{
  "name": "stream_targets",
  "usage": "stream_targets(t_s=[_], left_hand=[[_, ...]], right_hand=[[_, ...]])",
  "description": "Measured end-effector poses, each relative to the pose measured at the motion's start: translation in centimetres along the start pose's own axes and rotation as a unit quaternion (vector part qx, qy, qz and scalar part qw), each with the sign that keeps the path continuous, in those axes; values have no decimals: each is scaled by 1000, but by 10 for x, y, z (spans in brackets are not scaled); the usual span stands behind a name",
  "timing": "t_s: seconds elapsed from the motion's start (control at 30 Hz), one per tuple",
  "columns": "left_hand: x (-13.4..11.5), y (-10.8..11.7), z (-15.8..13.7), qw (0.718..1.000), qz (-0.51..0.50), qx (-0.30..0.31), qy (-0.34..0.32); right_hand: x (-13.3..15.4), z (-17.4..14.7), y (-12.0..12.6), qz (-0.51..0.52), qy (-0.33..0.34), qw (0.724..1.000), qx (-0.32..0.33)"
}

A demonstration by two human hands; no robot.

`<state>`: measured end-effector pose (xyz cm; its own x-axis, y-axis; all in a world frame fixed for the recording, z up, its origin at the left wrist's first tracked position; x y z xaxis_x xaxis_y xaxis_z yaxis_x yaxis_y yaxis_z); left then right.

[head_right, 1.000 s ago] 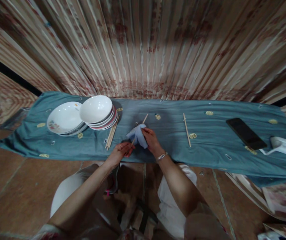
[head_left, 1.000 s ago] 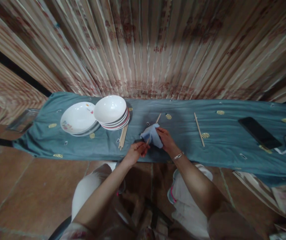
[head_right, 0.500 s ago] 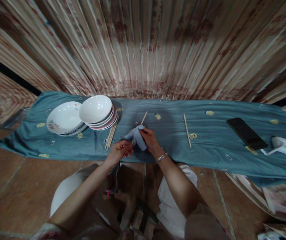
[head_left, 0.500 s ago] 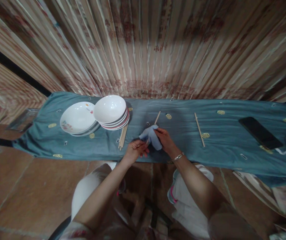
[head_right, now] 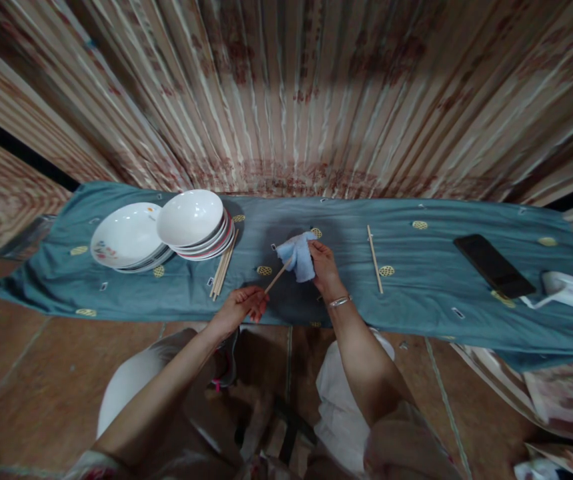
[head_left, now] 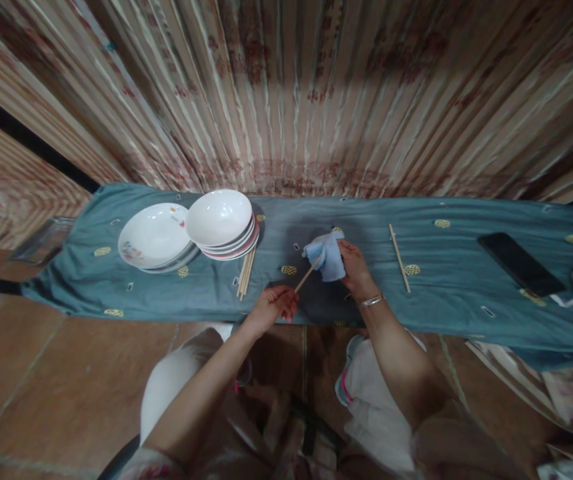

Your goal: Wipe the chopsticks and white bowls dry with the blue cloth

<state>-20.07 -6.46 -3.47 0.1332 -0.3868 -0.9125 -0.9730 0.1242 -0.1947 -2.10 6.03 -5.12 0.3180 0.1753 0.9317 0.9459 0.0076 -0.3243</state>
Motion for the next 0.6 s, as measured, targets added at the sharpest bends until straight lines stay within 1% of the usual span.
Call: stream_targets(t_s=[0.1,0.17,0.3,0.43,0.5,0.6], left_hand=[[-1,0,0,1000,1,-12,-11],[-3,0,1,1000,2,-20,-18],[-4,1,4,999,-5,-35,-25],[-3,4,8,998,-11,-39,-37],[-2,4,8,998,-13,-39,-42],[-2,2,7,999,-10,-30,-39]], right_hand=[[-3,-4,-6,24,-22,999,-2],[-8,-9,-13,18,-35,999,6],[-19,-21,-30,3,-64,997,43],[-24,-35,-45,14,-112,990,86],[-23,-37,-47,16,-124,988,96],[-17,-29,-39,14,-97,992,75]])
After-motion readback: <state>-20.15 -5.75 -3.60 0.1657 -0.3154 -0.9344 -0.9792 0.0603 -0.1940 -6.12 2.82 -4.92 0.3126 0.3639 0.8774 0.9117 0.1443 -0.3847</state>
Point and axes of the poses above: each hand's wrist, its own z-axis towards the middle knuckle, its own y-axis out of the back of the hand, x = y × z, the point moved 2 cm from there along z, towards the middle knuckle
